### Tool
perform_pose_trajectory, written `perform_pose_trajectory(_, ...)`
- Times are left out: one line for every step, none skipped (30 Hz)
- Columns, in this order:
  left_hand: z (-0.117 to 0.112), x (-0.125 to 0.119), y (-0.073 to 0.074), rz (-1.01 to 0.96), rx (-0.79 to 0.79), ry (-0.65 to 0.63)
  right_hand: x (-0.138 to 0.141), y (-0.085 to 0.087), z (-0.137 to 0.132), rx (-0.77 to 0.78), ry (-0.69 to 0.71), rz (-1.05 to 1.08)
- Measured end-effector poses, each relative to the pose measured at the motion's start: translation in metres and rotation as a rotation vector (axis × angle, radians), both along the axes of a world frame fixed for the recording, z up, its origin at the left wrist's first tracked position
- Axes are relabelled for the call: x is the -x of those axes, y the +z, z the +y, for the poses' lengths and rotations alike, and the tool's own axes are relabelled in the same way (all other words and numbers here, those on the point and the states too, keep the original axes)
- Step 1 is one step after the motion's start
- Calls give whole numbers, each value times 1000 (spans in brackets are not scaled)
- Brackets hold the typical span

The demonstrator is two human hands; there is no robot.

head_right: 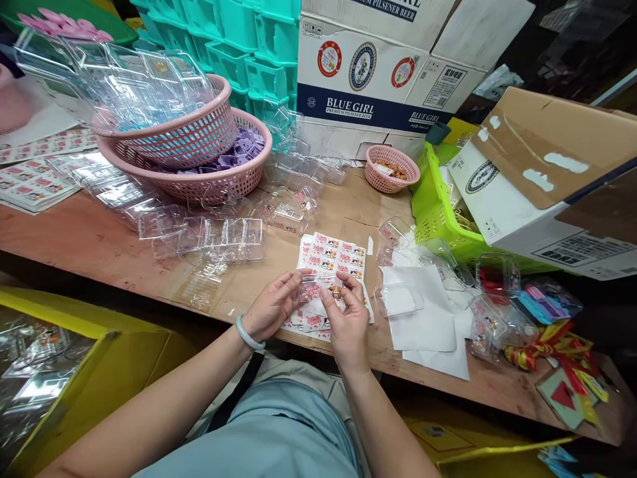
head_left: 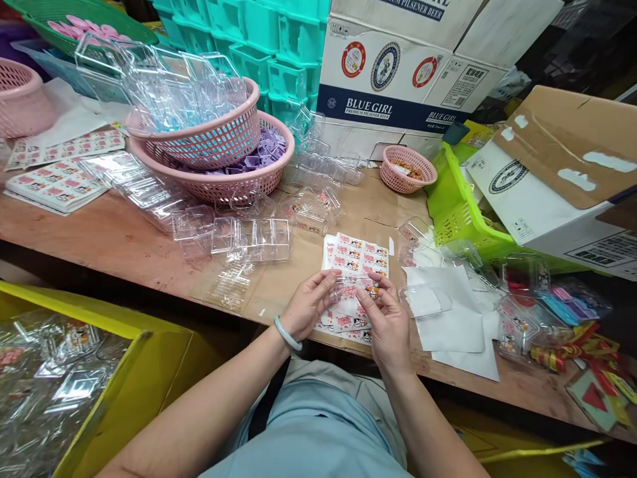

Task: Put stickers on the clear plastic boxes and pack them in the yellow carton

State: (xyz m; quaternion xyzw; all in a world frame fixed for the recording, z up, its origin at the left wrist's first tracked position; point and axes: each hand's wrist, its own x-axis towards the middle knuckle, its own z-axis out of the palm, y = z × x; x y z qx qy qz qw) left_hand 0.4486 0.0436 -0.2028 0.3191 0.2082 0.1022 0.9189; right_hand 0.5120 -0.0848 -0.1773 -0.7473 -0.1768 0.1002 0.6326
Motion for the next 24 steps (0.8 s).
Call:
perform_pose_trajectory(0,0,0,-1,0,0,0,0,0,2,3,-3)
perform_pose_trajectory(0,0,0,-1,1,1,-1,-1,0,4,5,-8)
perform_pose_trajectory(0,0,0,0,3,1,-1,-1,0,8,8,-13)
perform_pose_trajectory(0,0,0,3,5,0,-2,-1,0,14,11,-18)
perform_pose_trajectory(0,0,0,6,8,1,-2,-2,0,23,14,-23)
perform_pose_trajectory(0,0,1,9,11,3,-2,-2,0,33,15,-31)
perform_pose_trajectory(0,0,1,13,12,4,-2,-2,0,44,16,-44)
perform_pose_trajectory(0,-1,2,16,13,7,-2,-2,0,55,15,-61)
perform_pose_trajectory(0,-1,2,18,12,9,-2,-2,0,64,13,-80)
perform_pose_trajectory(0,-1,2,19,11,11,-3,-2,0,74,8,-100)
perform_pose_trajectory(0,-1,2,17,10,12,-3,-2,0,83,2,-116)
perform_pose_trajectory(0,-1,2,15,8,12,-3,-2,1,92,-4,-127)
perform_pose_trajectory(0,-1,2,12,6,12,-4,-3,1,101,-9,-133)
perform_pose_trajectory(0,-1,1,10,4,13,-4,-3,1,108,-12,-138)
perform_pose_trajectory(-1,-1,1,10,2,13,-4,-3,1,117,-11,-147)
perform_pose_trajectory(-1,-1,1,12,0,15,-2,-2,1,130,-8,-168)
perform_pose_trajectory(-2,-2,0,15,-1,20,0,-1,1,147,-12,-208)
perform_pose_trajectory(-2,-2,0,16,-2,30,3,1,1,169,-17,-270)
perform_pose_trajectory(-3,-2,0,15,-5,39,7,4,0,188,-22,-353)
perform_pose_trajectory(-3,-2,-1,13,-8,51,12,8,0,195,-24,-444)
perform_pose_trajectory(-4,-2,-1,9,-12,59,16,12,-1,183,-24,-534)
perform_pose_trajectory(-4,-3,-1,4,-17,62,20,17,-2,154,-22,-605)
perform_pose_trajectory(-4,-3,-2,1,-21,60,22,21,-3,116,-20,-643)
perform_pose_trajectory(-3,-3,-2,0,-22,55,23,25,-3,81,-21,-643)
